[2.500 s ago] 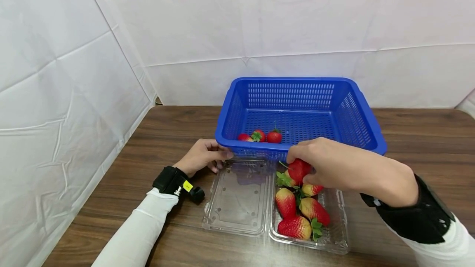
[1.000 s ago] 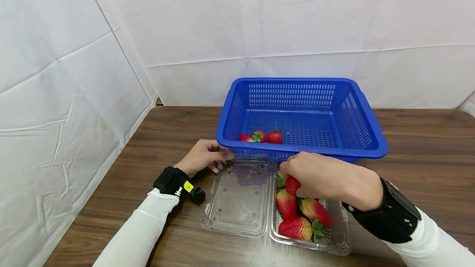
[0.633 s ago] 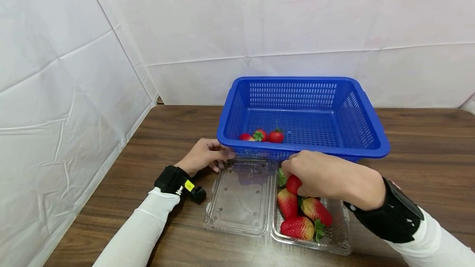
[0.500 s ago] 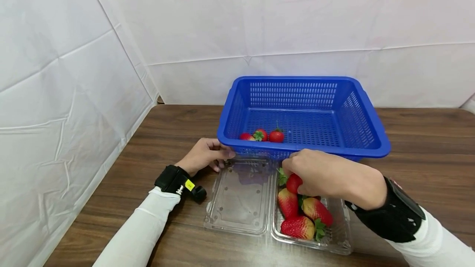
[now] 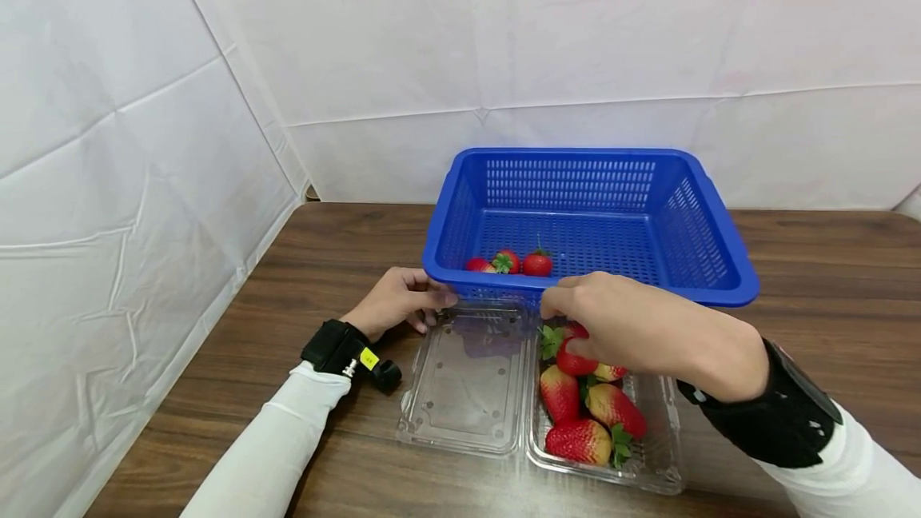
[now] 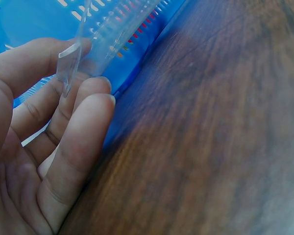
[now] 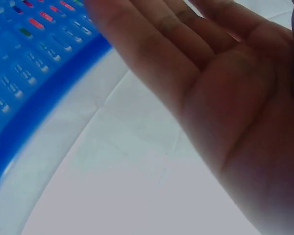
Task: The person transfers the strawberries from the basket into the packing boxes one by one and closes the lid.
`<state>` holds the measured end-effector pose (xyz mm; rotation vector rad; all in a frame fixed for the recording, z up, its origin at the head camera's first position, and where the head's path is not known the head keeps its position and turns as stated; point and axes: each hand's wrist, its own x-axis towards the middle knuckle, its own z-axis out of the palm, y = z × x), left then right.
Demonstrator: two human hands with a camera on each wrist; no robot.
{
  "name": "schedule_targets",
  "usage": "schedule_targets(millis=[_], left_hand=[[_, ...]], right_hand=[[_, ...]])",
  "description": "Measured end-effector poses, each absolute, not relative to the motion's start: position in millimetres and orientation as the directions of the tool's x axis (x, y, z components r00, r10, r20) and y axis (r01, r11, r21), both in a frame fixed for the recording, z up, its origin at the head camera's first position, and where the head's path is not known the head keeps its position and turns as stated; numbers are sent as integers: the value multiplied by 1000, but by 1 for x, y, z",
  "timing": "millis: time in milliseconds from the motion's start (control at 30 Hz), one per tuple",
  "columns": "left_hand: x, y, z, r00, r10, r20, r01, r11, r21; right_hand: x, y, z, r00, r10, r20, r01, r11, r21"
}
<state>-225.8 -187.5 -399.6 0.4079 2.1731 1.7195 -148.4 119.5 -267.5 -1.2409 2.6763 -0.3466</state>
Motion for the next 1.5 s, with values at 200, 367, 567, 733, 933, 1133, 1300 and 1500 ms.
schedule_targets(millis=[200,367,567,733,933,1133,1300,1500], left_hand=[[-226,-187,-399,-906,413,-92,7,233,972],[-225,-186,-398,-906,414,-92,8,233,972],[-226,-187,-399,-906,413,-92,12,241,970],[-226,-188,-400,-904,421,-73,35,242,970],[-227,-188,-402,-903,424,-69,36,235,971],[-227,-187,-402,-905,420,-70,32,231,972],[-226,-187,-401,-902,426,-72,32,232,972],[-227,-187,-401,-903,424,-73,31,233,972]], right_hand=[[-147,119,-263,-612,-790,36,-766,581,-275],[-148,119,-257,-613,-786,80,-772,575,-270],[-155,119,-255,-588,-785,194,-803,537,-260],[-164,119,-254,-567,-778,270,-823,518,-233],[-173,122,-253,-571,-770,285,-821,529,-215],[-182,120,-251,-604,-760,241,-797,567,-208],[-190,115,-251,-618,-768,166,-785,593,-181],[-202,106,-247,-588,-803,97,-807,577,-126]])
